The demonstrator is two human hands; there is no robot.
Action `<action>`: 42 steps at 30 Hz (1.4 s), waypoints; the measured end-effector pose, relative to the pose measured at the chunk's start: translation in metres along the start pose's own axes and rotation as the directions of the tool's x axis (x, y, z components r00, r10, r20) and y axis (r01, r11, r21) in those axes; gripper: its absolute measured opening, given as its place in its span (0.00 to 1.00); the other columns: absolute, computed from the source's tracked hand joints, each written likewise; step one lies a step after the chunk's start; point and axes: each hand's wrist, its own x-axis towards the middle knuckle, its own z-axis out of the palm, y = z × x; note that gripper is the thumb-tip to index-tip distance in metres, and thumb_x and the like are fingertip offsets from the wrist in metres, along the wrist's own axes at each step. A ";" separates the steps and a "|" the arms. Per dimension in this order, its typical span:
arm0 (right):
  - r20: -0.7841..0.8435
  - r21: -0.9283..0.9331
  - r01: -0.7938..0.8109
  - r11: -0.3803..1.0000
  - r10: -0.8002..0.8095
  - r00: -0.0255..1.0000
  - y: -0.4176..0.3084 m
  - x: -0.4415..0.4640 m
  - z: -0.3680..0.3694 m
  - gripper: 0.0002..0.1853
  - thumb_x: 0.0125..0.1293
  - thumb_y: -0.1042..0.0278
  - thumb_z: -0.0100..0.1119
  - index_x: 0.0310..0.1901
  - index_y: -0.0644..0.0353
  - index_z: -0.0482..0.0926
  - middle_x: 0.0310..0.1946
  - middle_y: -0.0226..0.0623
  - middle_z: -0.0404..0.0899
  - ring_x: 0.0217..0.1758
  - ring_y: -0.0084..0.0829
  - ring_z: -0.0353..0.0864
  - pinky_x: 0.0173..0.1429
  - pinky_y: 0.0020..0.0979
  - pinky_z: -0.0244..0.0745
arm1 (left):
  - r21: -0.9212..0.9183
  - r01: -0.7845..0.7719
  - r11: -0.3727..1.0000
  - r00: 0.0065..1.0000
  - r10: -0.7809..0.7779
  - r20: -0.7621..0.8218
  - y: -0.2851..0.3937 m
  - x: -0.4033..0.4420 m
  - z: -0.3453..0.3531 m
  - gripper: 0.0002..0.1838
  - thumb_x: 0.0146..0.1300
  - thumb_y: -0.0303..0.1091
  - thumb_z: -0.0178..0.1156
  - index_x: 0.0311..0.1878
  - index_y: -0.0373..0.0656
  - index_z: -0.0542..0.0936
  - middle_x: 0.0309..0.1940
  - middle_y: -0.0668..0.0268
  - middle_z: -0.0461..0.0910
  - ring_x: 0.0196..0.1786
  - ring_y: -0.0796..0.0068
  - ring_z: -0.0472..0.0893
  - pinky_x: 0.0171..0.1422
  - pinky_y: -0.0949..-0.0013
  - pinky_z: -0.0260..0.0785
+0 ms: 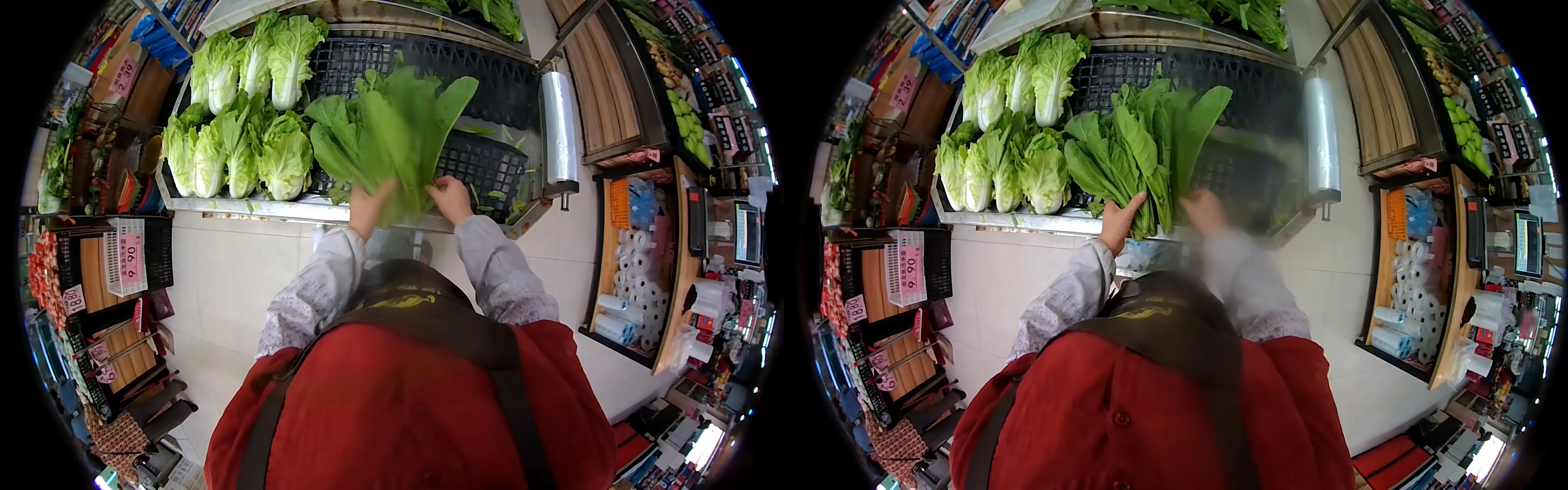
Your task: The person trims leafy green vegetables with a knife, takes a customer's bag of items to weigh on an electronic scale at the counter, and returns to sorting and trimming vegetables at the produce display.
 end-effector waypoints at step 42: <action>0.137 0.009 0.043 0.999 -0.044 0.990 0.034 -0.035 -0.074 0.12 0.58 0.67 0.58 0.36 0.69 0.72 0.23 0.35 0.76 0.25 0.26 0.76 0.32 0.31 0.71 | -0.094 0.286 0.954 0.916 -0.243 0.320 -0.009 0.021 0.018 0.25 0.59 0.39 0.66 0.54 0.34 0.74 0.47 0.59 0.80 0.47 0.69 0.79 0.52 0.68 0.71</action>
